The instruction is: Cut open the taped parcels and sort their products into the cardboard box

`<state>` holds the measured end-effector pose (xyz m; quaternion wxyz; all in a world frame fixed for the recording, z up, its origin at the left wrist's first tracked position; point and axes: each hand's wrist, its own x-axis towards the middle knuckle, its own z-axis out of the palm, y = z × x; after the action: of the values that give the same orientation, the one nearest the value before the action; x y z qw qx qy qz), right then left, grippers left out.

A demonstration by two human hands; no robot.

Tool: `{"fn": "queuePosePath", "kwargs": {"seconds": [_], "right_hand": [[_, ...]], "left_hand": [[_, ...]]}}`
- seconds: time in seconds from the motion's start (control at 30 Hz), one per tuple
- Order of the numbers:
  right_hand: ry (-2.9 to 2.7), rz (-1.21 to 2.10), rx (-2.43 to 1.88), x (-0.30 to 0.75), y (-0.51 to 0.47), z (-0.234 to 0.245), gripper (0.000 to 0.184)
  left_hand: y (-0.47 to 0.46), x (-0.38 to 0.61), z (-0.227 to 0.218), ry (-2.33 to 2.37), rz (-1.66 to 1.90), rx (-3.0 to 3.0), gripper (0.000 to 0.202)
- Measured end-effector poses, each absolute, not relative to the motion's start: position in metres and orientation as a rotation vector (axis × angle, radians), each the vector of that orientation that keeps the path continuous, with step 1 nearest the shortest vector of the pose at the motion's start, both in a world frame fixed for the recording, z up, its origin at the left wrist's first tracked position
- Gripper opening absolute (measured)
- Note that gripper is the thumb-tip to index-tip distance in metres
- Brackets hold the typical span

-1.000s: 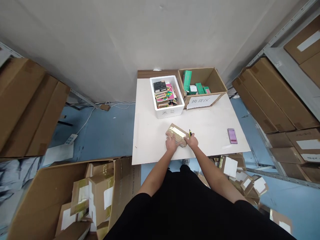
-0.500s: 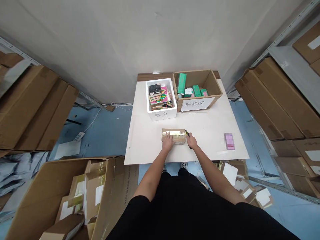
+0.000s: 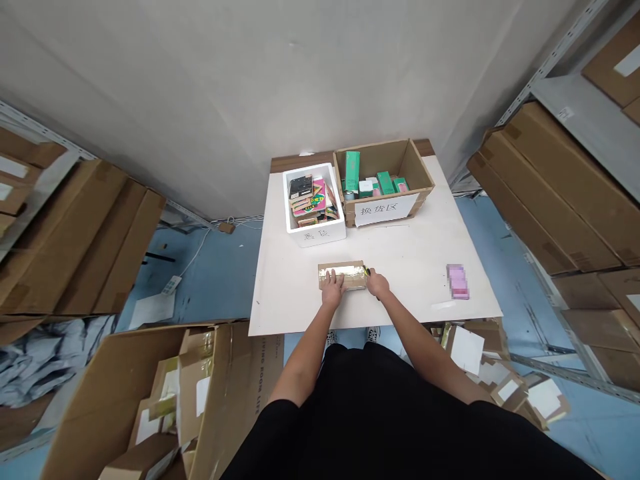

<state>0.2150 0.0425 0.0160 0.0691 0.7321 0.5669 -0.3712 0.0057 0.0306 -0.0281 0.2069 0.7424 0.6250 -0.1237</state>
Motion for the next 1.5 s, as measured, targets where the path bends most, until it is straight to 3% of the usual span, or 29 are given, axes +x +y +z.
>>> {"fn": "queuePosePath", "kwargs": {"seconds": [0.6, 0.7, 0.9, 1.0, 1.17, 1.5], "right_hand": [[1.555, -1.333, 2.113, 0.238, 0.029, 0.029, 0.027], [1.516, -1.385, 2.263, 0.245, 0.022, 0.031, 0.028], [1.321, -1.405, 2.697, 0.195, 0.007, 0.011, 0.049], [1.272, -1.268, 2.763, 0.168, 0.017, -0.002, 0.064], [1.304, -1.258, 2.750, 0.174, 0.070, -0.007, 0.072], [1.275, -1.426, 2.683, 0.191, 0.107, -0.010, 0.079]], "left_hand": [[0.031, 0.003, -0.028, 1.740, -0.350, 2.073, 0.067], [0.039, 0.004, -0.020, 1.741, -0.360, 2.077, 0.065], [0.061, -0.010, -0.005, 1.688, -0.238, 2.127, 0.042], [0.059, -0.019, -0.007, 1.710, -0.281, 2.060, 0.051], [0.045, -0.027, -0.018, 1.816, -0.359, 1.980, 0.067], [0.061, -0.027, -0.003, 1.841, -0.355, 1.943, 0.065]]}}
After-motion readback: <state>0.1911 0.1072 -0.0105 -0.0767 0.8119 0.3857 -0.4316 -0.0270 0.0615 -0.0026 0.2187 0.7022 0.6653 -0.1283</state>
